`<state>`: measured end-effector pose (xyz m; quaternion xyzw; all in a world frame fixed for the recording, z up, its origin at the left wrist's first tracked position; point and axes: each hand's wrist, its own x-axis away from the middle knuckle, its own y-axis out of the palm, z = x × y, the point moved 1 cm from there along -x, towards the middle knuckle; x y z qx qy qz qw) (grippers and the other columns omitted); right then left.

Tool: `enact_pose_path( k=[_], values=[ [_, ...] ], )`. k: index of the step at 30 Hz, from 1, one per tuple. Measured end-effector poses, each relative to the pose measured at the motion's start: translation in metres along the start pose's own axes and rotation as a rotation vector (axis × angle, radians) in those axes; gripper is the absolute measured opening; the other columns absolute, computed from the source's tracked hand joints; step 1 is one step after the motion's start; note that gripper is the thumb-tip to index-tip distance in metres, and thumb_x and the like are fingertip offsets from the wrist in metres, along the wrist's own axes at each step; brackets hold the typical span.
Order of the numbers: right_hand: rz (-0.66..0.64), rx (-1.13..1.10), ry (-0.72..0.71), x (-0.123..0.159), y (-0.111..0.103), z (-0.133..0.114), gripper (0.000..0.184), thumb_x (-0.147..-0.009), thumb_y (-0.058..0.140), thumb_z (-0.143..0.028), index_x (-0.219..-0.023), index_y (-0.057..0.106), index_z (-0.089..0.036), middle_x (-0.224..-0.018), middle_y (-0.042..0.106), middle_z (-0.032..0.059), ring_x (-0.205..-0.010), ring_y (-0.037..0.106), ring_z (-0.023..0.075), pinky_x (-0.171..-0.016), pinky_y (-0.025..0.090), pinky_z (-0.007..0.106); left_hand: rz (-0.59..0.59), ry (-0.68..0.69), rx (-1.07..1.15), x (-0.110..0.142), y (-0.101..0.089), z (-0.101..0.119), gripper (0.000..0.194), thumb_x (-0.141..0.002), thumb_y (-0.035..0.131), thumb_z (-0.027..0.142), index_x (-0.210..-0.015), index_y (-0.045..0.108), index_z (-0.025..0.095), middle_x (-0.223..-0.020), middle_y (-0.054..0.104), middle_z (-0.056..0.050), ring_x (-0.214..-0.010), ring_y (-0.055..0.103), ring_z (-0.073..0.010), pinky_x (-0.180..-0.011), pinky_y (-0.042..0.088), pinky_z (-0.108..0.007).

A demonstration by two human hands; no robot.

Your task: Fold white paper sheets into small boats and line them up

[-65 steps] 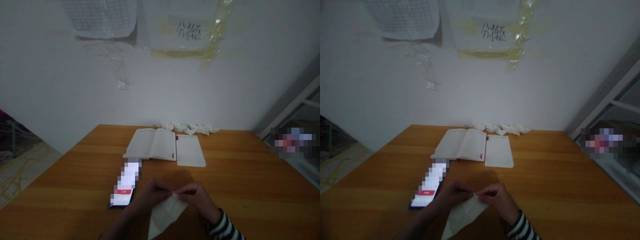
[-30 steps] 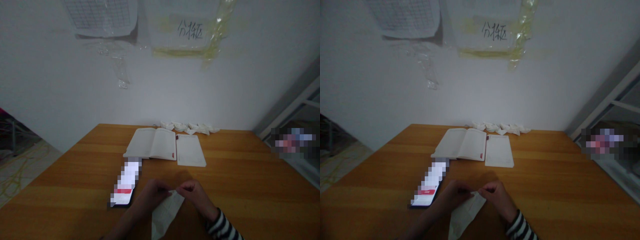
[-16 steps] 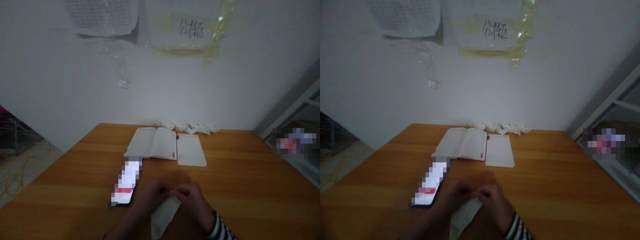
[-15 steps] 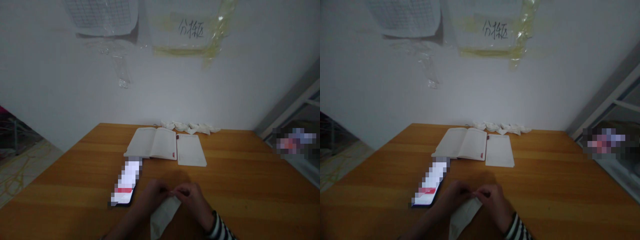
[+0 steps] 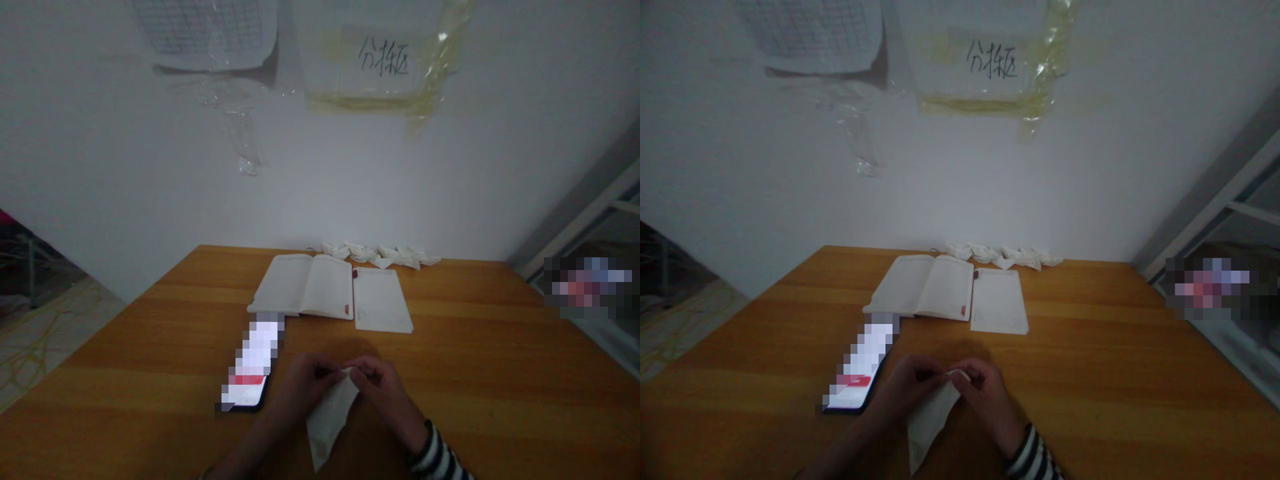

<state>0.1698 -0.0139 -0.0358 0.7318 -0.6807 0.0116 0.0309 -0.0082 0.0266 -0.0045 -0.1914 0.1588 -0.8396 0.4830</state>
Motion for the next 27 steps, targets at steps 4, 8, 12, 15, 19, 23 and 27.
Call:
enact_pose_path(
  k=[4,8,12,15,19,23,27],
  values=[
    [0.146,0.147,-0.051,-0.003,0.005,0.012,0.047,-0.077,0.068,-0.06,-0.063,0.07,-0.015,-0.059,0.064,0.0028,-0.056,0.057,0.0143,-0.053,0.042,0.024,-0.021,0.017,-0.011,0.002,0.01,-0.003,0.027,-0.081,0.063,0.036,-0.074,0.078,0.015,-0.07,0.074,-0.005,-0.064,0.06,-0.017,-0.058,0.04,-0.024],
    [0.136,0.165,-0.021,-0.004,0.005,0.015,0.042,-0.075,0.072,-0.057,-0.066,0.073,-0.016,-0.064,0.069,0.005,-0.061,0.062,0.0176,-0.058,0.046,0.026,-0.008,-0.009,-0.021,0.003,0.015,-0.003,0.027,-0.082,0.061,0.036,-0.075,0.078,0.016,-0.069,0.074,-0.004,-0.062,0.059,-0.016,-0.058,0.04,-0.024],
    [0.172,0.018,0.01,-0.001,0.001,0.005,0.049,-0.078,0.065,-0.064,-0.086,0.076,-0.017,-0.085,0.074,0.0091,-0.079,0.067,0.0219,-0.071,0.051,0.03,0.029,-0.006,0.028,0.002,0.01,-0.001,0.027,-0.083,0.061,0.035,-0.078,0.078,0.015,-0.075,0.076,-0.006,-0.069,0.063,-0.0185,-0.063,0.044,-0.026],
    [0.091,-0.192,0.154,0.002,-0.003,-0.002,0.053,-0.086,0.055,-0.065,-0.098,0.074,-0.017,-0.094,0.074,0.0106,-0.081,0.068,0.0218,-0.07,0.052,0.031,0.112,-0.056,0.14,0.0,0.003,0.003,0.027,-0.08,0.063,0.036,-0.077,0.078,0.013,-0.077,0.076,-0.008,-0.07,0.065,-0.0201,-0.065,0.047,-0.028],
    [-0.095,-0.259,0.161,0.002,0.0,-0.005,0.043,-0.079,0.071,-0.056,-0.091,0.075,-0.014,-0.079,0.073,0.0067,-0.07,0.065,0.0169,-0.064,0.049,0.026,0.153,-0.104,0.261,-0.001,0.003,0.004,0.032,-0.077,0.067,0.041,-0.079,0.077,0.011,-0.078,0.076,-0.01,-0.071,0.066,-0.021,-0.063,0.048,-0.028],
    [-0.02,-0.169,0.139,-0.004,0.006,0.003,0.044,-0.064,0.082,-0.056,-0.067,0.071,-0.014,-0.059,0.066,0.0015,-0.053,0.058,0.0125,-0.052,0.044,0.022,0.17,-0.086,0.264,0.002,0.011,0.002,0.032,-0.075,0.069,0.043,-0.076,0.076,0.012,-0.074,0.075,-0.009,-0.069,0.066,-0.0207,-0.063,0.048,-0.027],
    [0.001,-0.187,0.155,-0.004,0.007,0.009,0.047,-0.065,0.079,-0.06,-0.067,0.07,-0.014,-0.055,0.064,0.0013,-0.048,0.056,0.0119,-0.048,0.043,0.022,0.147,-0.045,0.26,0.003,0.014,0.001,0.032,-0.078,0.066,0.043,-0.079,0.076,0.013,-0.076,0.075,-0.009,-0.07,0.066,-0.0205,-0.064,0.048,-0.027]
  ],
)
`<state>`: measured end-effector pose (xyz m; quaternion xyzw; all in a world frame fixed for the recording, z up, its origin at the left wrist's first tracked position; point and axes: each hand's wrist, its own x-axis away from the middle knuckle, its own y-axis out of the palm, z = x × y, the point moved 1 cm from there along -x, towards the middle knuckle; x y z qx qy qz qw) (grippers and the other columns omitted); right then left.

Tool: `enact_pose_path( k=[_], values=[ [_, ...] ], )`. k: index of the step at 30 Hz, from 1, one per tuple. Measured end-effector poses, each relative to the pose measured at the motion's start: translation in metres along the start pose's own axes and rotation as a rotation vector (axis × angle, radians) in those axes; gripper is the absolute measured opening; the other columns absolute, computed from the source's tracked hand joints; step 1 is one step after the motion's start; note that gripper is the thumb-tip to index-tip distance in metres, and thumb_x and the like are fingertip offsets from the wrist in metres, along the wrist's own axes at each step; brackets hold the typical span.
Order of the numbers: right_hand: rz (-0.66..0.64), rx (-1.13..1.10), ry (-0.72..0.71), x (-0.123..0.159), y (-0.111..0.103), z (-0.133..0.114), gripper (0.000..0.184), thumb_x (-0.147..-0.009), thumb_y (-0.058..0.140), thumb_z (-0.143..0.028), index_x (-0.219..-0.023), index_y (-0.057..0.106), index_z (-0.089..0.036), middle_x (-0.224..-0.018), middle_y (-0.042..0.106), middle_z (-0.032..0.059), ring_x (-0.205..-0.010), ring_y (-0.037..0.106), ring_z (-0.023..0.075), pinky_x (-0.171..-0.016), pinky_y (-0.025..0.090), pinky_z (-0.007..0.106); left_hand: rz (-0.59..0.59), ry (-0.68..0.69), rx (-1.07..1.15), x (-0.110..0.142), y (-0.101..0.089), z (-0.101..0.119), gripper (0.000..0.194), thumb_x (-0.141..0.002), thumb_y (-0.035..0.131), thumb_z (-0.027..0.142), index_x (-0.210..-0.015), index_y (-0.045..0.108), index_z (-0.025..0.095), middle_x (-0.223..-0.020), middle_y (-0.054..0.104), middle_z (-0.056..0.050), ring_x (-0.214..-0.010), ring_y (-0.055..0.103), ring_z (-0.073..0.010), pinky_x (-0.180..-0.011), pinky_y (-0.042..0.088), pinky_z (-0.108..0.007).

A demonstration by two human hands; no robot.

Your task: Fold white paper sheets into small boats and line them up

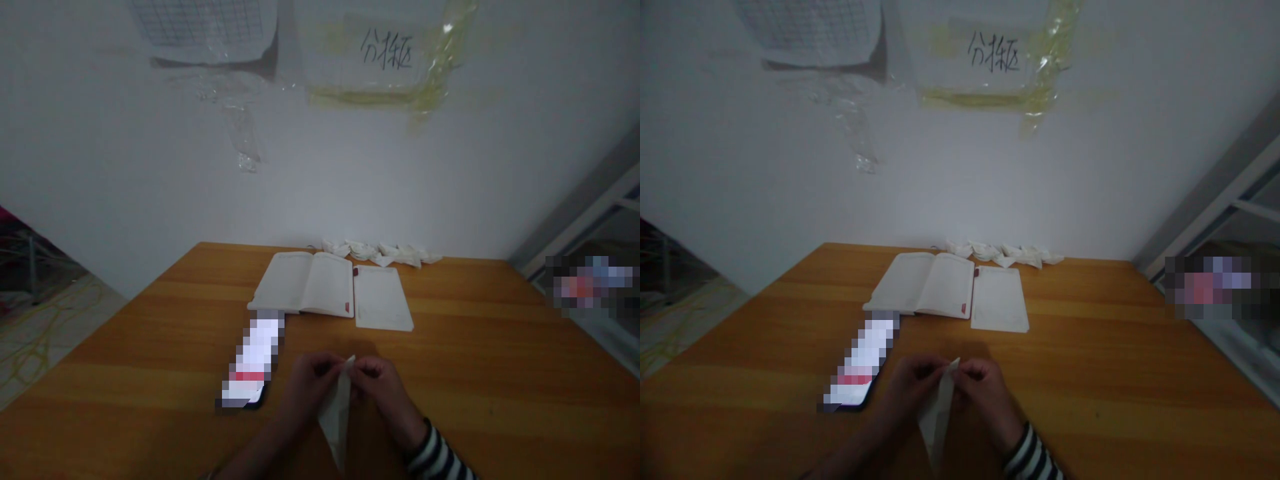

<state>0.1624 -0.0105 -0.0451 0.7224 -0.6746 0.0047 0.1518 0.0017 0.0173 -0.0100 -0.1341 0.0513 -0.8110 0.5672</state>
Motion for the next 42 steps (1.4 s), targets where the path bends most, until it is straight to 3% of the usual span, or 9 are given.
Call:
enact_pose_path(
  k=[6,9,12,17,21,26,31,36,42],
  values=[
    [0.051,0.077,-0.05,0.0,0.001,0.0,0.044,-0.068,0.077,-0.058,-0.065,0.068,-0.014,-0.055,0.058,-0.0011,-0.048,0.05,0.01,-0.047,0.038,0.021,-0.03,0.018,-0.072,-0.002,-0.004,0.0,0.051,-0.089,0.049,0.054,-0.069,0.07,0.013,-0.064,0.065,-0.004,-0.062,0.057,-0.0171,-0.058,0.041,-0.026],
    [0.141,0.135,-0.12,-0.002,0.001,0.001,0.045,-0.067,0.077,-0.058,-0.061,0.067,-0.015,-0.054,0.057,-0.0013,-0.051,0.049,0.0105,-0.05,0.039,0.023,-0.014,0.069,-0.098,-0.002,-0.003,0.0,0.036,-0.086,0.058,0.045,-0.092,0.071,0.013,-0.065,0.061,0.0,-0.063,0.056,-0.0161,-0.059,0.042,-0.025],
    [0.154,0.163,-0.161,-0.002,0.003,-0.001,0.045,-0.066,0.077,-0.059,-0.061,0.067,-0.015,-0.055,0.057,-0.0007,-0.054,0.049,0.0116,-0.052,0.039,0.023,0.069,0.117,-0.088,-0.001,-0.002,0.0,0.041,-0.081,0.063,0.032,-0.119,0.059,0.017,-0.067,0.058,0.003,-0.064,0.056,-0.0153,-0.061,0.043,-0.025],
    [0.078,0.078,-0.116,0.004,0.005,-0.008,0.046,-0.074,0.07,-0.061,-0.068,0.067,-0.016,-0.054,0.051,-0.0032,-0.049,0.045,0.0093,-0.045,0.035,0.02,0.018,0.207,-0.138,0.004,0.001,-0.001,0.037,-0.085,0.055,0.024,-0.121,0.048,0.02,-0.067,0.055,0.005,-0.066,0.057,-0.0151,-0.066,0.045,-0.026],
    [0.083,0.025,-0.087,0.005,0.005,-0.006,0.048,-0.074,0.07,-0.063,-0.067,0.063,-0.016,-0.048,0.048,-0.0056,-0.04,0.042,0.007,-0.039,0.032,0.018,-0.001,0.232,-0.18,0.006,0.002,-0.002,0.031,-0.086,0.057,0.025,-0.116,0.051,0.02,-0.072,0.06,0.003,-0.069,0.06,-0.0161,-0.067,0.047,-0.027],
    [0.132,0.003,-0.11,0.002,0.009,0.001,0.051,-0.072,0.07,-0.067,-0.072,0.064,-0.016,-0.05,0.059,-0.0011,-0.041,0.056,0.0127,-0.04,0.044,0.022,-0.01,0.301,-0.301,0.008,0.003,-0.004,0.019,-0.091,0.054,0.027,-0.099,0.07,0.021,-0.09,0.071,-0.006,-0.08,0.066,-0.0195,-0.073,0.05,-0.029],
    [0.129,-0.044,-0.155,0.004,0.013,0.002,0.045,-0.072,0.074,-0.061,-0.076,0.068,-0.017,-0.066,0.07,0.0041,-0.058,0.066,0.0177,-0.056,0.055,0.028,0.193,0.381,-0.563,0.012,0.001,-0.004,0.02,-0.088,0.059,0.025,-0.1,0.075,0.023,-0.117,0.068,-0.012,-0.099,0.064,-0.0267,-0.08,0.049,-0.036],
    [0.158,-0.05,-0.159,0.005,0.013,0.005,0.041,-0.071,0.077,-0.057,-0.073,0.067,-0.017,-0.067,0.07,0.0046,-0.062,0.068,0.0185,-0.059,0.055,0.028,0.113,0.406,-0.641,0.012,0.0,0.001,0.017,-0.084,0.061,0.017,-0.092,0.076,0.021,-0.082,0.07,-0.007,-0.078,0.063,-0.0223,-0.069,0.046,-0.03],
    [0.092,0.115,-0.19,0.008,0.007,0.005,0.037,-0.08,0.069,-0.055,-0.086,0.063,-0.019,-0.074,0.069,0.0028,-0.063,0.067,0.0179,-0.057,0.053,0.027,0.056,0.322,-0.65,0.011,-0.002,0.005,0.015,-0.084,0.059,0.017,-0.077,0.073,0.016,-0.076,0.065,-0.006,-0.069,0.06,-0.0174,-0.06,0.04,-0.025]
  ],
)
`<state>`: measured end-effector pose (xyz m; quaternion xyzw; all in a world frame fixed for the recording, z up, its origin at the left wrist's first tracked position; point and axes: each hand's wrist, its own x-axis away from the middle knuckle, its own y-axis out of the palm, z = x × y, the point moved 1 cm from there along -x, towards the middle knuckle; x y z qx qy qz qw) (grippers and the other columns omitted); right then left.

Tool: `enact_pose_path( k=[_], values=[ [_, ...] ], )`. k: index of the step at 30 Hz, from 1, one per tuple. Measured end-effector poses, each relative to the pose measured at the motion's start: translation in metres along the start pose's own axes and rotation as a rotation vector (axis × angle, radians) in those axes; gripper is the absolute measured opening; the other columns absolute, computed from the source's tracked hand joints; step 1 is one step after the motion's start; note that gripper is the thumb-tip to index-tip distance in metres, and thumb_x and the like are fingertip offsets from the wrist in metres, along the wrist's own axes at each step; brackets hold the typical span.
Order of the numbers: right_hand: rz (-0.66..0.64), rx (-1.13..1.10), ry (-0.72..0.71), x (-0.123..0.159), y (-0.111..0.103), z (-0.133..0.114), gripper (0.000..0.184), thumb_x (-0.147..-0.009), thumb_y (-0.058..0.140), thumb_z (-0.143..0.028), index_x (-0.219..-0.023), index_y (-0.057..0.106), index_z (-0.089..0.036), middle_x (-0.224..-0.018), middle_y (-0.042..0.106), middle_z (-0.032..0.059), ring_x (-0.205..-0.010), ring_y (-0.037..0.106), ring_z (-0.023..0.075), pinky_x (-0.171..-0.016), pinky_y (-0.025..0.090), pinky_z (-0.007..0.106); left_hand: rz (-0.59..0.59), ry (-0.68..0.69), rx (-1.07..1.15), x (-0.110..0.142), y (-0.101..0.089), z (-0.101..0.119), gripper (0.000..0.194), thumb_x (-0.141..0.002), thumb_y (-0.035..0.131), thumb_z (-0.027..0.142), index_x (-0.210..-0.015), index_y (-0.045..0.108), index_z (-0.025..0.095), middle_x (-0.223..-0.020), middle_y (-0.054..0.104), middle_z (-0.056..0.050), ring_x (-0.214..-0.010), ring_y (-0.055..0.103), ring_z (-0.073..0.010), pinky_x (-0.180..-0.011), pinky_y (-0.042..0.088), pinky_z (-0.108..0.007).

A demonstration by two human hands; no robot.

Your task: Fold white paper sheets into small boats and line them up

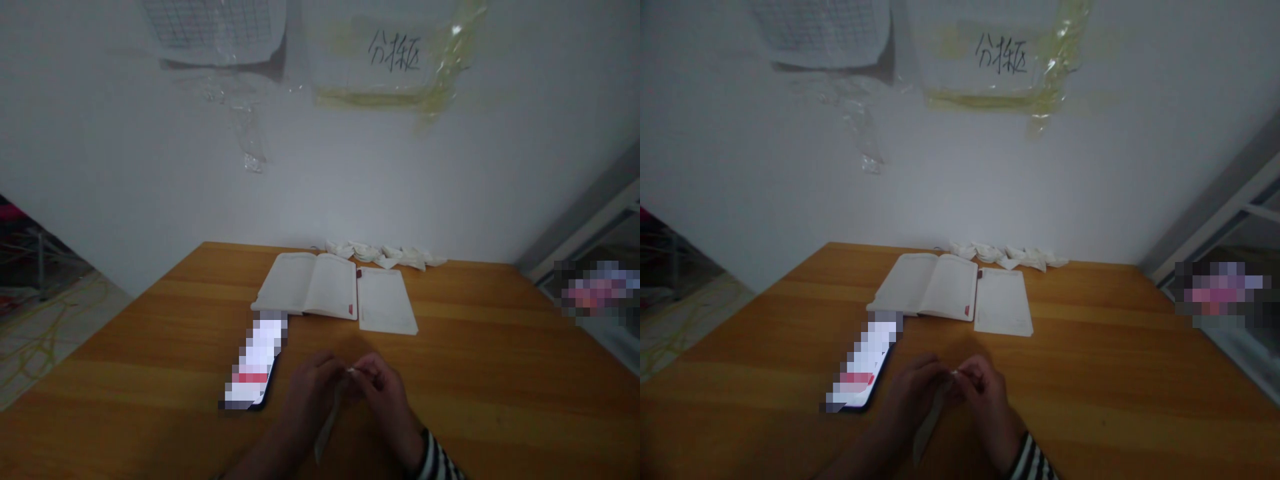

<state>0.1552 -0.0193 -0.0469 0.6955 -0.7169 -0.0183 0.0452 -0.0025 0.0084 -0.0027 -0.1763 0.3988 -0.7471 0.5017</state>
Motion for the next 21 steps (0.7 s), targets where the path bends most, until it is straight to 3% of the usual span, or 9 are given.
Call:
enact_pose_path(
  k=[4,8,14,19,21],
  values=[
    [-0.14,0.476,-0.191,0.004,-0.01,-0.012,0.023,-0.094,0.056,-0.044,-0.097,0.066,-0.023,-0.09,0.071,0.0035,-0.082,0.067,0.0204,-0.073,0.051,0.031,-0.036,0.088,-0.074,0.003,0.006,0.002,0.015,-0.087,0.058,0.017,-0.089,0.073,0.019,-0.082,0.067,-0.005,-0.078,0.06,-0.0198,-0.071,0.043,-0.029],
    [-0.172,0.783,-0.309,0.006,-0.016,-0.015,0.033,-0.101,0.042,-0.04,-0.088,0.067,-0.023,-0.082,0.071,0.0025,-0.075,0.066,0.02,-0.07,0.048,0.032,-0.087,0.132,-0.006,0.002,0.012,0.0,0.017,-0.091,0.055,0.018,-0.086,0.071,0.019,-0.085,0.066,-0.004,-0.081,0.06,-0.0194,-0.073,0.044,-0.029],
    [0.027,0.856,-0.411,0.009,-0.015,-0.01,0.046,-0.103,0.03,-0.045,-0.085,0.065,-0.022,-0.077,0.07,0.0038,-0.068,0.067,0.0188,-0.065,0.048,0.03,-0.053,0.019,0.129,-0.008,-0.006,-0.002,0.018,-0.089,0.06,0.021,-0.073,0.068,0.016,-0.076,0.065,-0.003,-0.073,0.06,-0.0174,-0.067,0.043,-0.027],
    [-0.178,0.835,-0.39,0.009,-0.013,-0.016,0.035,-0.101,0.04,-0.045,-0.092,0.068,-0.025,-0.085,0.074,0.0022,-0.076,0.069,0.0194,-0.071,0.049,0.029,-0.068,0.137,-0.017,-0.005,-0.009,0.002,0.017,-0.085,0.06,0.012,-0.071,0.067,0.017,-0.076,0.066,-0.004,-0.078,0.06,-0.0195,-0.077,0.045,-0.033],
    [-0.135,0.765,-0.338,0.007,-0.014,-0.016,0.035,-0.1,0.043,-0.045,-0.089,0.068,-0.024,-0.08,0.073,0.0022,-0.071,0.068,0.0186,-0.067,0.049,0.028,0.035,0.157,0.023,-0.003,-0.003,0.001,0.014,-0.088,0.057,0.013,-0.082,0.069,0.019,-0.089,0.067,-0.006,-0.088,0.062,-0.021,-0.08,0.048,-0.034]
  ],
)
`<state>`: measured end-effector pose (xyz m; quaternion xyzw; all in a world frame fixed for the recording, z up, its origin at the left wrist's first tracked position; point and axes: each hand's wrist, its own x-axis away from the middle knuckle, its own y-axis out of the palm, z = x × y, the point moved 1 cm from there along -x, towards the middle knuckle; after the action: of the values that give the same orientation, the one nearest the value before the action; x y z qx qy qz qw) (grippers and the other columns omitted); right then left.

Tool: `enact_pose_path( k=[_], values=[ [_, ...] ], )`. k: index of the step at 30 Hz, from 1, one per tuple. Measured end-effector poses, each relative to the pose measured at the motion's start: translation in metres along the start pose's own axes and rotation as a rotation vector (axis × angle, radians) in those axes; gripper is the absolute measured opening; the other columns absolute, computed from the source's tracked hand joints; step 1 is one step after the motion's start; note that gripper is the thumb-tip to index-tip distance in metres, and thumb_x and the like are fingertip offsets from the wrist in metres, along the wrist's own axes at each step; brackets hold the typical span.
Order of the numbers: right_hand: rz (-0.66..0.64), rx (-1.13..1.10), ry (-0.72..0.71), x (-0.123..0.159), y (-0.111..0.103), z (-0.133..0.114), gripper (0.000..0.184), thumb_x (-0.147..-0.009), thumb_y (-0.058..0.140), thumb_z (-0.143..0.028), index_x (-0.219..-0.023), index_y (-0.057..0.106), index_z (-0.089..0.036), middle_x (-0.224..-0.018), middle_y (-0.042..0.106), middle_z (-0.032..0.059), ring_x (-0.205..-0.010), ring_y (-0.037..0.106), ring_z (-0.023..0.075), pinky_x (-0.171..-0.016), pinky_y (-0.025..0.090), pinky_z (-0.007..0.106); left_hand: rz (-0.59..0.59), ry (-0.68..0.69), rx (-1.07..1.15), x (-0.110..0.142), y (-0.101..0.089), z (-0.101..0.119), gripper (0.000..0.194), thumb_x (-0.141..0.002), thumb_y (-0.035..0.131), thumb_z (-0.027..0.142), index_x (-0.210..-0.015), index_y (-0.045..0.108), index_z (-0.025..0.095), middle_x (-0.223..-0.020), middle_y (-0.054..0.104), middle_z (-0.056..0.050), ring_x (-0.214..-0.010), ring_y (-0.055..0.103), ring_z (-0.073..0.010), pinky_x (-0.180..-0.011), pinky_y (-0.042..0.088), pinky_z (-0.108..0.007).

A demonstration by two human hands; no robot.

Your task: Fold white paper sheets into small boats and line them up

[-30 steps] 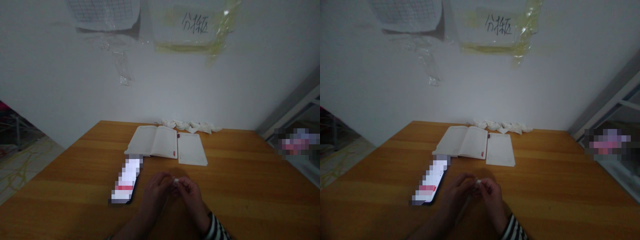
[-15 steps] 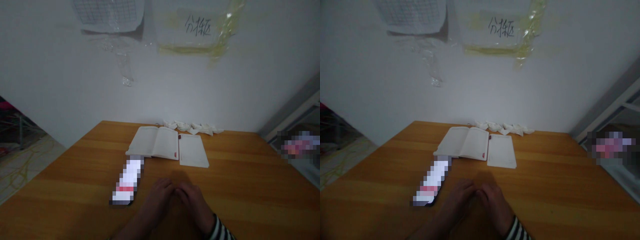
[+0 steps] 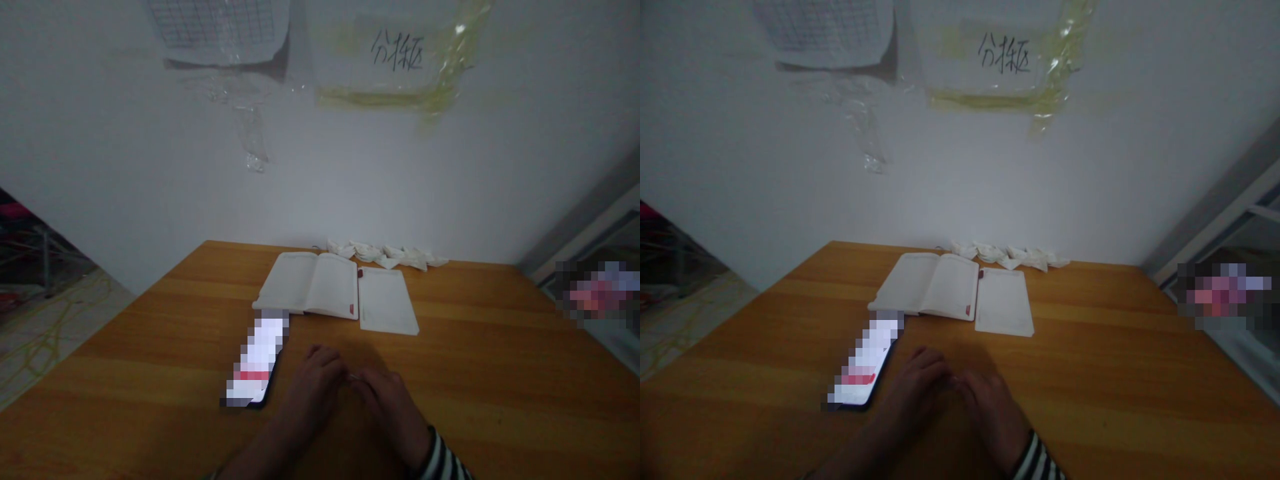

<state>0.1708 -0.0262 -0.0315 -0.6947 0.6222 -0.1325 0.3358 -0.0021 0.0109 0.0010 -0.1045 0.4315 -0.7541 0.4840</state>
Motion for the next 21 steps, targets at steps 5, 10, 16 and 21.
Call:
enact_pose_path(
  k=[5,10,16,21],
  values=[
    [0.282,-0.352,0.267,-0.007,-0.001,0.006,0.043,-0.096,0.046,-0.052,-0.07,0.059,-0.02,-0.055,0.063,0.0001,-0.048,0.058,0.0135,-0.049,0.043,0.022,0.384,-0.162,0.16,0.002,0.006,-0.009,0.054,-0.087,0.059,0.017,-0.14,0.047,0.025,-0.136,0.056,-0.011,-0.115,0.06,-0.024,-0.091,0.053,-0.039],
    [0.273,-0.558,0.374,-0.009,0.0,0.008,0.045,-0.088,0.055,-0.06,-0.068,0.057,-0.019,-0.05,0.061,-0.0002,-0.039,0.054,0.0118,-0.041,0.038,0.021,0.312,-0.159,0.285,-0.003,-0.005,-0.016,0.03,-0.092,0.056,0.023,-0.118,0.068,0.026,-0.107,0.074,-0.004,-0.093,0.071,-0.0208,-0.085,0.058,-0.034],
    [0.269,-0.542,0.338,-0.007,0.0,0.009,0.044,-0.089,0.056,-0.057,-0.068,0.057,-0.018,-0.051,0.06,-0.0007,-0.042,0.055,0.011,-0.043,0.039,0.02,0.337,-0.236,0.361,-0.003,-0.01,-0.016,0.045,-0.08,0.07,0.026,-0.125,0.065,0.025,-0.105,0.076,-0.004,-0.078,0.072,-0.0192,-0.076,0.06,-0.033],
    [0.223,-0.639,0.371,-0.007,0.003,0.007,0.044,-0.086,0.058,-0.06,-0.07,0.056,-0.019,-0.051,0.061,-0.0008,-0.039,0.054,0.0105,-0.041,0.038,0.019,0.305,-0.272,0.483,-0.004,-0.009,-0.014,0.041,-0.08,0.071,0.03,-0.12,0.069,0.026,-0.108,0.075,-0.004,-0.085,0.072,-0.0202,-0.078,0.059,-0.032]
  ],
)
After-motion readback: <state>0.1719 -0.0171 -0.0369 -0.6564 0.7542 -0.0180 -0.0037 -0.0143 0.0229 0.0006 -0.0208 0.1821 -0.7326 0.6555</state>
